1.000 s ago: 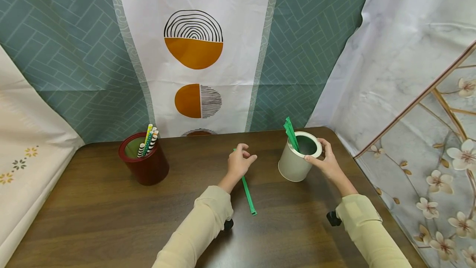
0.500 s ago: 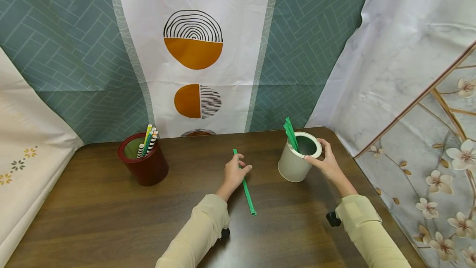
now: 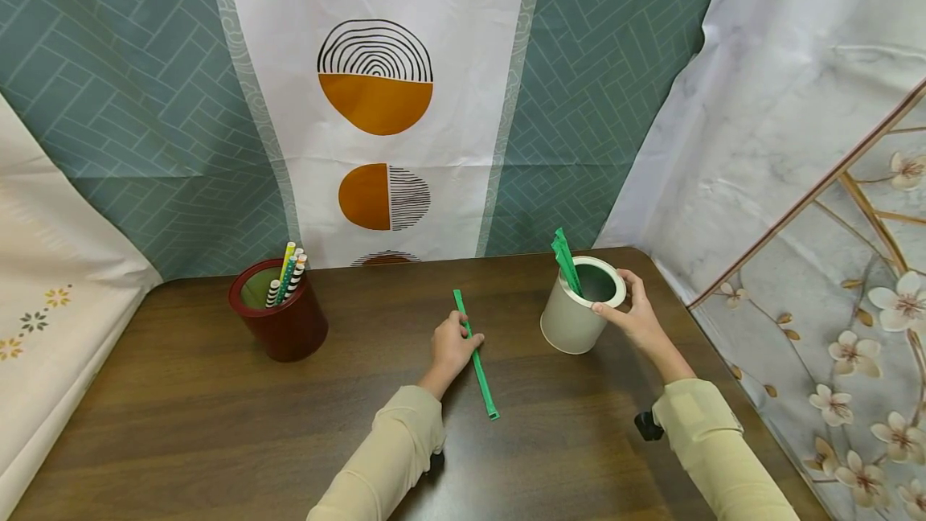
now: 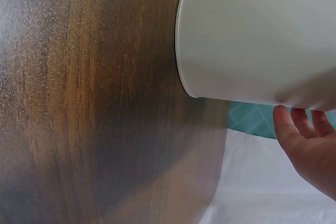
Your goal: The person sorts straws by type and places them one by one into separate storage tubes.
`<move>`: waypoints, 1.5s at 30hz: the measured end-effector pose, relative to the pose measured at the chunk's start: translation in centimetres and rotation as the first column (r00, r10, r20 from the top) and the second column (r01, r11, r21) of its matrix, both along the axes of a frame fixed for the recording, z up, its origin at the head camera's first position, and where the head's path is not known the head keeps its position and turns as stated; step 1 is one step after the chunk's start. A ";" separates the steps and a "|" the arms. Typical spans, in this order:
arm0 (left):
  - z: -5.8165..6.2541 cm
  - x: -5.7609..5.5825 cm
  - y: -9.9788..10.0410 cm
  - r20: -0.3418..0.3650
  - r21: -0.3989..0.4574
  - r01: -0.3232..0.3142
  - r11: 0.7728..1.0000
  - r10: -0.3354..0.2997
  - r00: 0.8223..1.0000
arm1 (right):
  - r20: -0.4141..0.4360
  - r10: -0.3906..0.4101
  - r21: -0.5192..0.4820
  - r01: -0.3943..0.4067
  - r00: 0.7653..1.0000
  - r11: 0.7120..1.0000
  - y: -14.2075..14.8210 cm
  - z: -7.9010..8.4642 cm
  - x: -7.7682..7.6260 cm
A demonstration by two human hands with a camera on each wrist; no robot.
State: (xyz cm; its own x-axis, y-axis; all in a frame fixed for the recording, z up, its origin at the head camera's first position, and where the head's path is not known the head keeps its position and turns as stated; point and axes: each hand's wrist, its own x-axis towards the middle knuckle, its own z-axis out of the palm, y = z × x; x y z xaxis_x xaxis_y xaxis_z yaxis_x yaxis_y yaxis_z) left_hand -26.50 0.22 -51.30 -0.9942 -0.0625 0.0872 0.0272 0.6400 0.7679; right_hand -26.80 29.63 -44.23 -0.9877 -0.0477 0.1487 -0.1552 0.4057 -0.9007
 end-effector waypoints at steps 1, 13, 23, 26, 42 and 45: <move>0.0 0.0 0.0 0.004 -0.008 -0.002 1.000 0.002 1.000 | -0.001 0.001 -0.002 -0.001 1.000 1.000 0.0 0.0 0.0; 0.4 0.3 0.0 0.013 -0.072 0.001 0.997 0.000 1.000 | -0.008 -0.003 -0.019 0.003 1.000 1.000 -0.2 0.1 0.0; 0.9 0.6 -0.2 0.038 -0.038 -0.004 0.999 0.006 0.999 | -0.007 -0.008 -0.025 0.008 1.000 1.000 -0.2 0.1 0.1; 0.7 0.5 -0.3 0.040 -0.030 -0.003 1.000 0.005 0.999 | -0.008 -0.010 -0.017 0.010 1.000 1.000 -0.2 0.1 0.0; 2.1 0.1 -0.2 0.025 0.026 -0.042 0.999 0.041 0.999 | -0.011 -0.016 0.000 0.016 1.000 1.000 -0.1 0.0 0.1; 2.9 -0.1 0.0 0.020 0.050 -0.034 0.998 0.033 0.999 | -0.007 -0.011 -0.003 0.011 1.000 1.000 -0.2 0.0 0.1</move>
State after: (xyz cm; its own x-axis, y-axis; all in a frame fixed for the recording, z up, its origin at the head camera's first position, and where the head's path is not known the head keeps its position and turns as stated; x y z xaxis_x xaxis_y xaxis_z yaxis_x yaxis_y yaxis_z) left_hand -26.63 0.25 -48.35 -0.9930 -0.0993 0.0645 -0.0082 0.6012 0.7991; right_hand -26.72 29.47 -44.24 -0.9871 -0.0368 0.1561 -0.1575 0.4047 -0.9008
